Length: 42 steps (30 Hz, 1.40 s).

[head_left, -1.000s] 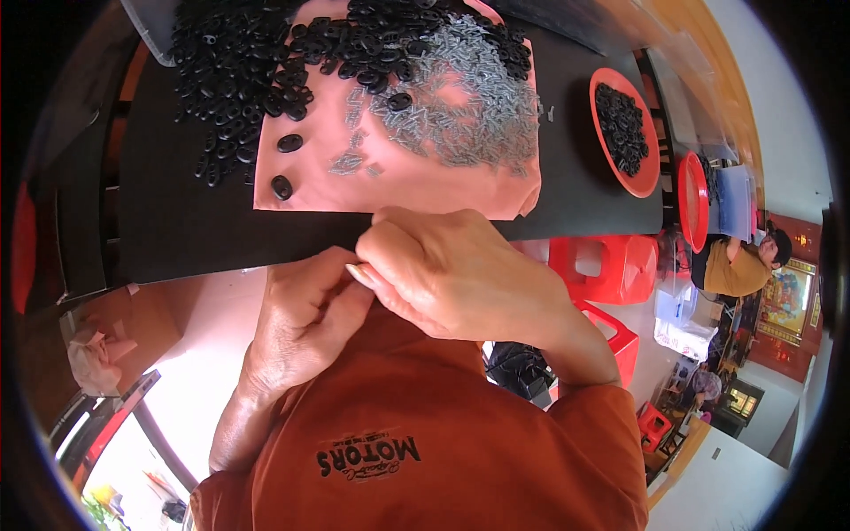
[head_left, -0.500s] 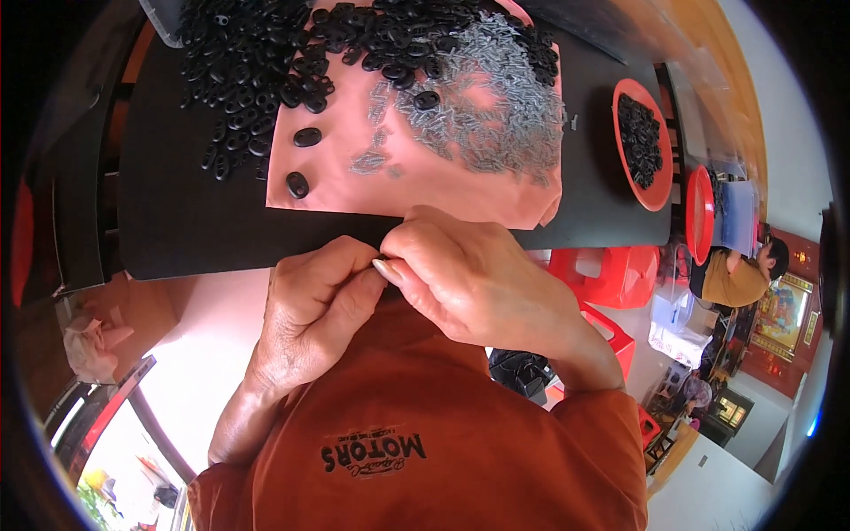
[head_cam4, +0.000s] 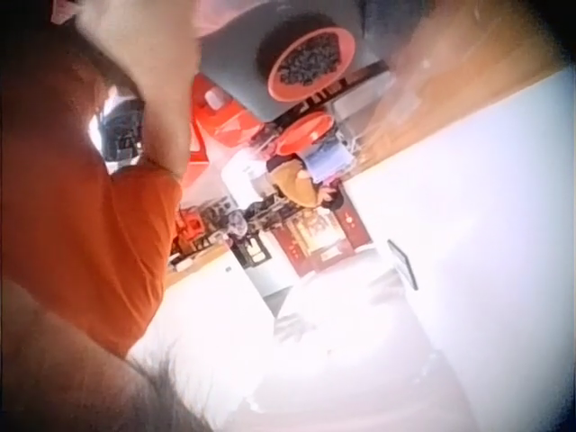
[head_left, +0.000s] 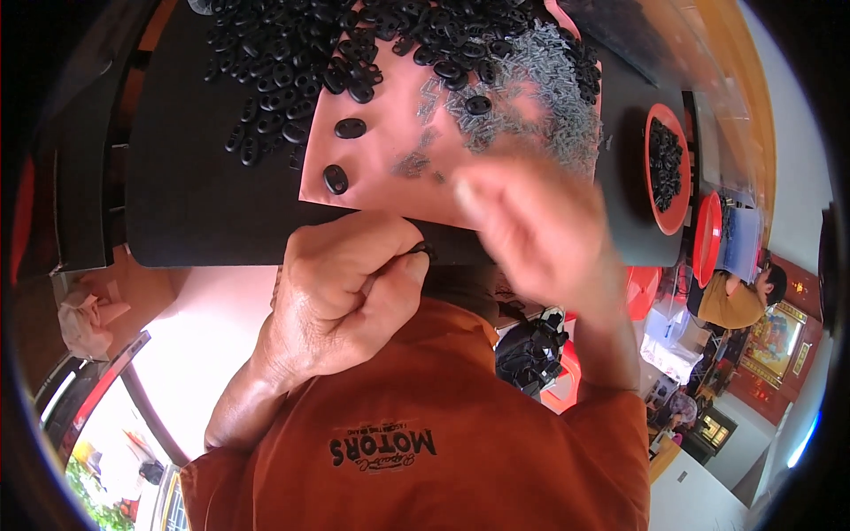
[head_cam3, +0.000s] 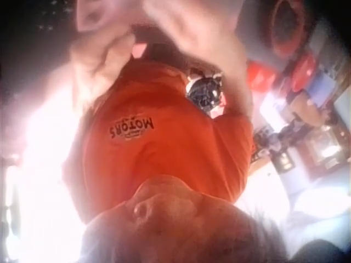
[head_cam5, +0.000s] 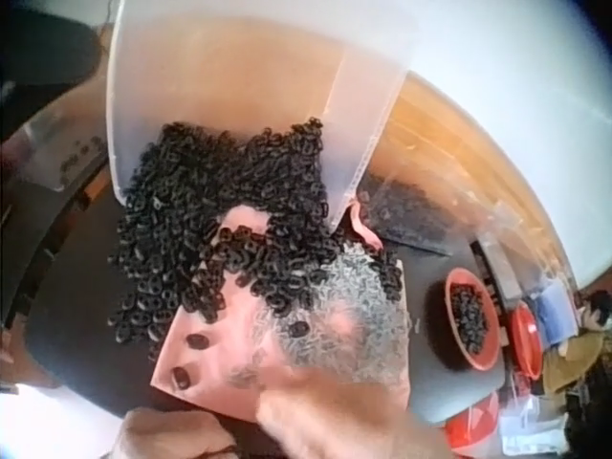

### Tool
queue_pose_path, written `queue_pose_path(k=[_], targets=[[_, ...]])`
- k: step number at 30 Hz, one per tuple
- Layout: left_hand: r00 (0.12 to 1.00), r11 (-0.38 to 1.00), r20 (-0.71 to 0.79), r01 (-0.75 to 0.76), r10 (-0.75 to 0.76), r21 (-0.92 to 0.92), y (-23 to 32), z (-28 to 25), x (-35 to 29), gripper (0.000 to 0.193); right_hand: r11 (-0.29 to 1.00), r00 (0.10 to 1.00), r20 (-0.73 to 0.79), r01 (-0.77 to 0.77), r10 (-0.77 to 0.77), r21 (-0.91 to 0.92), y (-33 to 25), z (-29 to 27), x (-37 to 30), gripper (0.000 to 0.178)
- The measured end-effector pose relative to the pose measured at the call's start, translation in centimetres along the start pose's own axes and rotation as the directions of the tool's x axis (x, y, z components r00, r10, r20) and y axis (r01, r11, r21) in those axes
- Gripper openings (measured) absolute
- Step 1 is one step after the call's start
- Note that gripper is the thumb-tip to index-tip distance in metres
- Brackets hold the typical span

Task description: The person assembles plastic cord locks by inserting springs and inner pieces into outer casings by hand, then pours assembled cord locks from a plate into a storage container before continuing assembly.

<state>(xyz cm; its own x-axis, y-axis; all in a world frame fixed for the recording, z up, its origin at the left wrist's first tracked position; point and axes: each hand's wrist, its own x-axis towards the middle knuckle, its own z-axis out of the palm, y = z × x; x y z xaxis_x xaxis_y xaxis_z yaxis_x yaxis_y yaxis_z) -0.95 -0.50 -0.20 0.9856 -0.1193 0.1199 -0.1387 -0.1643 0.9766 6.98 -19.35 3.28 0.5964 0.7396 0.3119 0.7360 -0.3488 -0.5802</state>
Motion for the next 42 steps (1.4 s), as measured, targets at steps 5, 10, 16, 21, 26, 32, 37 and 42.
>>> queue_pose_path(k=[5,10,16,21,26,32,37,42], targets=[[0.999,0.998,0.028,-0.022,0.023,-0.057,-0.5,0.2,0.3,0.004,0.956,0.993,0.112,0.006,0.028,-0.293,3.8,-0.6,2.5,0.012],[0.999,0.998,0.045,-0.022,0.024,-0.059,-0.6,0.3,0.5,0.005,0.885,0.970,0.232,0.042,0.075,-0.463,5.4,0.3,4.7,0.013],[0.999,0.996,0.043,-0.014,0.018,-0.084,-0.8,0.3,0.5,0.006,0.832,0.979,0.205,0.096,0.021,-0.546,5.9,0.1,5.3,0.007],[0.998,0.996,0.061,-0.008,0.014,-0.086,-0.8,0.1,0.6,0.006,0.871,0.944,0.328,0.129,0.039,-0.474,4.6,-0.4,4.9,0.016],[0.998,0.996,0.057,-0.021,0.026,-0.091,-1.2,0.0,0.3,0.006,0.826,0.918,0.396,0.194,0.038,-0.529,4.0,-0.3,4.9,0.016],[0.999,0.992,0.032,-0.005,0.009,-0.122,-1.2,0.3,0.4,0.006,0.779,0.924,0.377,0.192,0.062,-0.598,3.4,-0.2,4.6,0.016],[0.997,0.979,0.033,0.079,-0.075,-0.186,-0.9,0.1,0.2,0.006,0.724,0.909,0.409,0.228,0.081,-0.651,2.9,0.3,5.5,0.015],[0.995,0.964,0.010,0.095,-0.096,-0.247,-0.9,0.0,0.3,0.006,0.849,0.982,0.189,0.081,0.022,-0.522,3.3,-0.2,4.2,0.009]])
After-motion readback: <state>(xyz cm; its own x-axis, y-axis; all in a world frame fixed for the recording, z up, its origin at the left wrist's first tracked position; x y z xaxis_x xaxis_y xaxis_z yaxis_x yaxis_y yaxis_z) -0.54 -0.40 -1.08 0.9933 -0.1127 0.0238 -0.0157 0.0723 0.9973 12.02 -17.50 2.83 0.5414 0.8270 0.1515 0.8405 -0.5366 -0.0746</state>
